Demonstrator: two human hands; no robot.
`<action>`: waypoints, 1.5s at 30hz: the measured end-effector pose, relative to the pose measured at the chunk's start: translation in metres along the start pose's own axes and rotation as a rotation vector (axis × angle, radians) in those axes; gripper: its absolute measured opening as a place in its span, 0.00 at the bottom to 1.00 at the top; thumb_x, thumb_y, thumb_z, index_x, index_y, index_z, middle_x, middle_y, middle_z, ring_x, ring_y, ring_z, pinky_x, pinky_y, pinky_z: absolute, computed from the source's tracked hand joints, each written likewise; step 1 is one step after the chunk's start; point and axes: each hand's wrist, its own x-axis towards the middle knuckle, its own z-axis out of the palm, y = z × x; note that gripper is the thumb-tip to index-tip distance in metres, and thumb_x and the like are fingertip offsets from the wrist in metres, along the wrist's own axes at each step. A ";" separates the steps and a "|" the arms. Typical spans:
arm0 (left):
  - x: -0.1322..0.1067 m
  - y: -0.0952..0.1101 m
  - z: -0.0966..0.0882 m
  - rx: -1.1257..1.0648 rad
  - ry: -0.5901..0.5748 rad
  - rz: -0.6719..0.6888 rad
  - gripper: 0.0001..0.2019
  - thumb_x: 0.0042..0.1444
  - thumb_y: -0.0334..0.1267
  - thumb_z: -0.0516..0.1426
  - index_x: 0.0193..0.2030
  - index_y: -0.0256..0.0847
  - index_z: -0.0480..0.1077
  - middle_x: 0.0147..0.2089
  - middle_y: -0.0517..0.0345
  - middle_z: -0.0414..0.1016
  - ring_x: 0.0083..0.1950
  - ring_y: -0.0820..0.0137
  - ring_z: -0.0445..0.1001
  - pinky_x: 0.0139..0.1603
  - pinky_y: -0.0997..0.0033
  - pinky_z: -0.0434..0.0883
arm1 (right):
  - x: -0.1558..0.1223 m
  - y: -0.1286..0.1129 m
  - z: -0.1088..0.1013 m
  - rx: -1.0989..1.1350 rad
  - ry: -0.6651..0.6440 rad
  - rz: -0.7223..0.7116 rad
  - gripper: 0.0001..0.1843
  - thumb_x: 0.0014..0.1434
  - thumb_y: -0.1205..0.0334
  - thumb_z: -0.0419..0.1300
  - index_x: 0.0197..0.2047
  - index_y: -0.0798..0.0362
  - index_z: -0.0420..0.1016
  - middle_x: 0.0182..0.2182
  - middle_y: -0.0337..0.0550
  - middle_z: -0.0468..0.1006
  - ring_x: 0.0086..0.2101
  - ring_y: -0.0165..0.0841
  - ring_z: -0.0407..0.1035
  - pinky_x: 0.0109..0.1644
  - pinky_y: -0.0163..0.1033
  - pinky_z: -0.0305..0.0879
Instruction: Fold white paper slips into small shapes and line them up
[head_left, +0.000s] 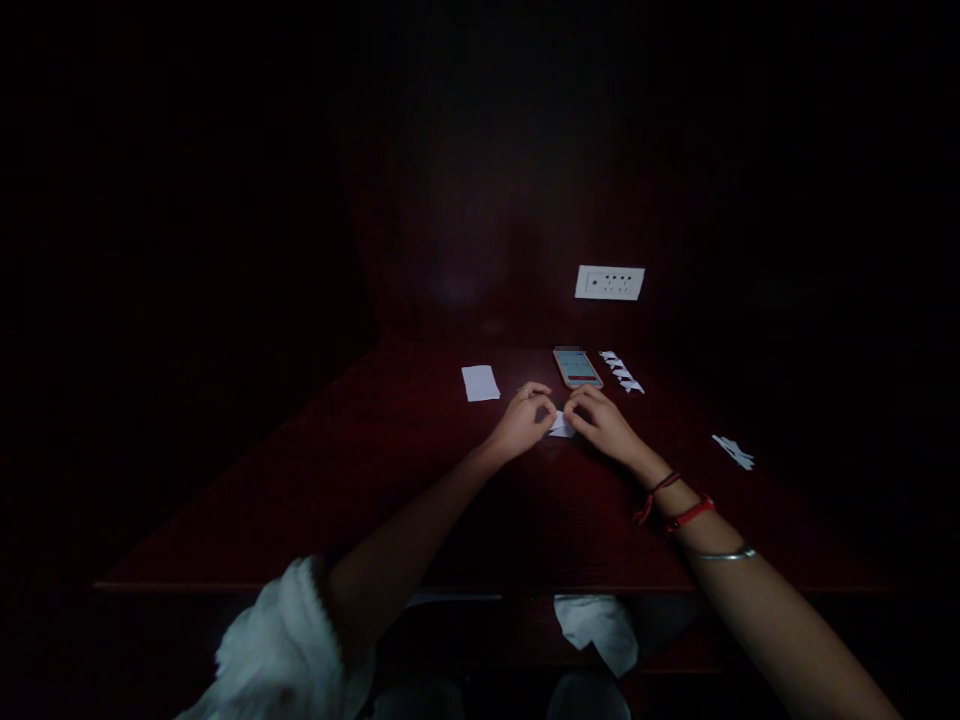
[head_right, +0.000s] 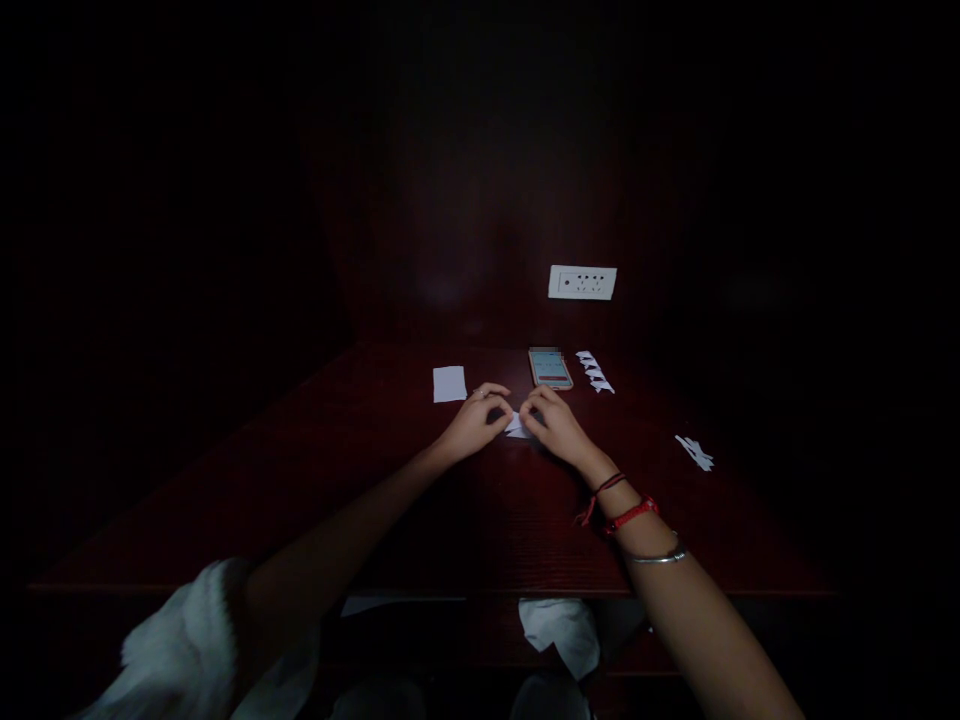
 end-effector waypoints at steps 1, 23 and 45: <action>0.001 -0.001 0.000 -0.009 0.004 -0.016 0.03 0.46 0.30 0.52 0.26 0.37 0.66 0.41 0.56 0.61 0.45 0.71 0.61 0.47 0.71 0.59 | 0.000 0.000 0.000 0.003 0.008 0.003 0.06 0.52 0.66 0.48 0.29 0.55 0.64 0.30 0.42 0.62 0.34 0.30 0.59 0.40 0.36 0.56; 0.002 -0.005 -0.006 -0.027 -0.060 0.024 0.03 0.46 0.30 0.52 0.26 0.38 0.66 0.42 0.56 0.60 0.46 0.71 0.60 0.48 0.70 0.58 | 0.002 -0.003 -0.005 0.022 0.089 0.008 0.05 0.51 0.66 0.48 0.27 0.54 0.63 0.30 0.42 0.62 0.35 0.30 0.58 0.40 0.37 0.55; -0.009 -0.010 0.004 0.144 -0.243 -0.027 0.14 0.46 0.39 0.53 0.42 0.40 0.62 0.42 0.56 0.61 0.44 0.68 0.61 0.46 0.67 0.59 | -0.008 0.040 0.014 0.141 -0.087 0.549 0.11 0.40 0.63 0.55 0.31 0.55 0.70 0.22 0.38 0.70 0.23 0.26 0.62 0.29 0.31 0.58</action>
